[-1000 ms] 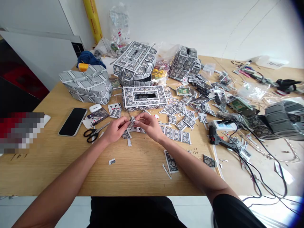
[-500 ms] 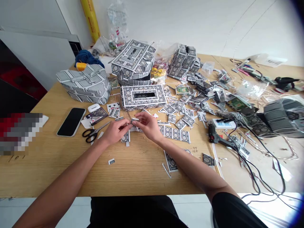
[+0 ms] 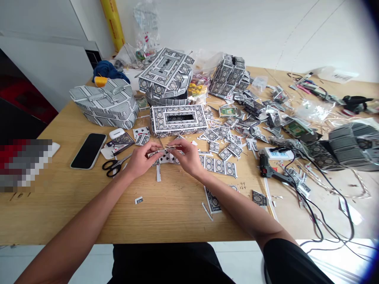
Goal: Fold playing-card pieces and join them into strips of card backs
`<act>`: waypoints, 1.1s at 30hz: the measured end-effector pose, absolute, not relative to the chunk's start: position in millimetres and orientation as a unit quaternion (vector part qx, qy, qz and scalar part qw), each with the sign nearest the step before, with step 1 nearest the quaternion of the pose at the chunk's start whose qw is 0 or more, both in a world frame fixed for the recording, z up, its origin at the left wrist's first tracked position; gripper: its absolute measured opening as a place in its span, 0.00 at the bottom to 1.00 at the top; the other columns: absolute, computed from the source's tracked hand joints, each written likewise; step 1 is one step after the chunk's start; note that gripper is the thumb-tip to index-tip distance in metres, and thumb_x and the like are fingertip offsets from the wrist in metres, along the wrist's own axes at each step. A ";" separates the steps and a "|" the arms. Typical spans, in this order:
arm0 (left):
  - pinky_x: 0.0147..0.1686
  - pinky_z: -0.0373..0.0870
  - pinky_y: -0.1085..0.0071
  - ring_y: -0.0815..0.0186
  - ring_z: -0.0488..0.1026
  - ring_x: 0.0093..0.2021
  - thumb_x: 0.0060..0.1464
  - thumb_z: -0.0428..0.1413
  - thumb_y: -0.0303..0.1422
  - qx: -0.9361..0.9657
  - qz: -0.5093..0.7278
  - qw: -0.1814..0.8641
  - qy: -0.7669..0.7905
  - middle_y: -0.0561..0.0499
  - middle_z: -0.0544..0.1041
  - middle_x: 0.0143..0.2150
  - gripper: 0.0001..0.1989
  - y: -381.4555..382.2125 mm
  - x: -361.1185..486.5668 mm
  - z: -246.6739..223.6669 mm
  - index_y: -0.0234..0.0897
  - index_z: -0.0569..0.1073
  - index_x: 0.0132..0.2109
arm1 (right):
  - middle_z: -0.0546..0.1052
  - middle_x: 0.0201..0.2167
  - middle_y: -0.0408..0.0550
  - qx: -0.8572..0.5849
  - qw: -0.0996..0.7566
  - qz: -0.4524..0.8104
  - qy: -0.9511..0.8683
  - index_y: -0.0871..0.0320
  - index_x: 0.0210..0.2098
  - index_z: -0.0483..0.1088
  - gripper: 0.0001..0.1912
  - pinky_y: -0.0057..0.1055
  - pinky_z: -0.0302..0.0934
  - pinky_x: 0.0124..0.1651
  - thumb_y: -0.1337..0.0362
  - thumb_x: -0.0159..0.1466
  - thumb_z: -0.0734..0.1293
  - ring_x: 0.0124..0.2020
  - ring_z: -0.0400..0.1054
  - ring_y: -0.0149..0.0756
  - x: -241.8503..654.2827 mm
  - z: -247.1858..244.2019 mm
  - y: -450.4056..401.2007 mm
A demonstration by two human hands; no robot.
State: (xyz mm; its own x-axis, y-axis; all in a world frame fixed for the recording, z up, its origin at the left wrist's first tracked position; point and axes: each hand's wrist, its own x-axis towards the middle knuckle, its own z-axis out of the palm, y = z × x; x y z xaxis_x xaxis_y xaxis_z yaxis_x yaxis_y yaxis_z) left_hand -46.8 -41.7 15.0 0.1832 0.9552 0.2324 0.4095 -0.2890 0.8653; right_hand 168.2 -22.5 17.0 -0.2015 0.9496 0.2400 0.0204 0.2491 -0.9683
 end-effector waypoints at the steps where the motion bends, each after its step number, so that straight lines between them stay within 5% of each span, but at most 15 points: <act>1: 0.35 0.73 0.72 0.64 0.79 0.36 0.61 0.65 0.49 0.689 0.411 0.339 0.491 0.50 0.81 0.37 0.20 -41.7 -46.5 14.9 0.38 0.78 0.50 | 0.84 0.43 0.48 -0.391 0.494 0.469 -0.619 0.52 0.40 0.80 0.10 0.41 0.74 0.53 0.54 0.63 0.76 0.45 0.78 0.41 168.3 17.0 -22.7; 9: 0.31 0.67 0.72 0.68 0.72 0.28 0.67 0.60 0.45 0.735 0.376 0.295 0.482 0.53 0.78 0.30 0.15 -43.0 -48.1 16.6 0.38 0.78 0.39 | 0.84 0.47 0.49 -0.395 0.484 0.477 -0.618 0.52 0.44 0.80 0.09 0.43 0.74 0.57 0.60 0.64 0.75 0.50 0.79 0.42 167.5 12.4 -22.7; 17: 0.50 0.74 0.65 0.60 0.79 0.46 0.69 0.59 0.39 0.793 0.401 0.144 0.436 0.46 0.81 0.43 0.08 -41.8 -48.7 20.5 0.39 0.79 0.44 | 0.84 0.46 0.49 -0.391 0.479 0.485 -0.619 0.53 0.44 0.79 0.12 0.43 0.75 0.55 0.56 0.64 0.76 0.48 0.79 0.41 166.1 9.5 -24.1; 22: 0.50 0.74 0.65 0.61 0.78 0.44 0.68 0.61 0.35 0.794 0.428 0.116 0.417 0.47 0.80 0.41 0.05 -42.1 -48.8 19.5 0.39 0.77 0.43 | 0.84 0.45 0.50 -0.374 0.461 0.514 -0.619 0.54 0.44 0.78 0.12 0.42 0.75 0.53 0.56 0.64 0.75 0.47 0.79 0.41 164.5 7.8 -25.9; 29: 0.48 0.74 0.68 0.63 0.79 0.43 0.69 0.60 0.35 0.805 0.408 0.135 0.408 0.47 0.81 0.42 0.05 -41.2 -51.3 17.7 0.40 0.79 0.45 | 0.83 0.52 0.52 -0.330 0.441 0.605 -0.575 0.53 0.47 0.74 0.18 0.43 0.72 0.60 0.57 0.60 0.78 0.56 0.77 0.43 163.4 10.6 -26.1; 33: 0.51 0.73 0.63 0.58 0.79 0.46 0.69 0.59 0.39 0.827 0.350 0.097 0.429 0.46 0.81 0.43 0.08 -36.8 -61.3 19.2 0.39 0.78 0.46 | 0.83 0.44 0.48 -0.370 0.444 0.588 -0.566 0.52 0.49 0.73 0.20 0.41 0.75 0.53 0.56 0.61 0.77 0.46 0.79 0.40 166.2 11.4 -21.3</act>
State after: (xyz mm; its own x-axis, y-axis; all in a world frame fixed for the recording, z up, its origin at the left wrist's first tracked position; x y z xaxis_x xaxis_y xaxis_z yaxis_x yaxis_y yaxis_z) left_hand -61.3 -36.8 19.2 0.3872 0.7782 0.4945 0.6419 -0.6125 0.4613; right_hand 166.2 -21.3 11.4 -0.3327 0.9405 0.0685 -0.1033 0.0358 -0.9940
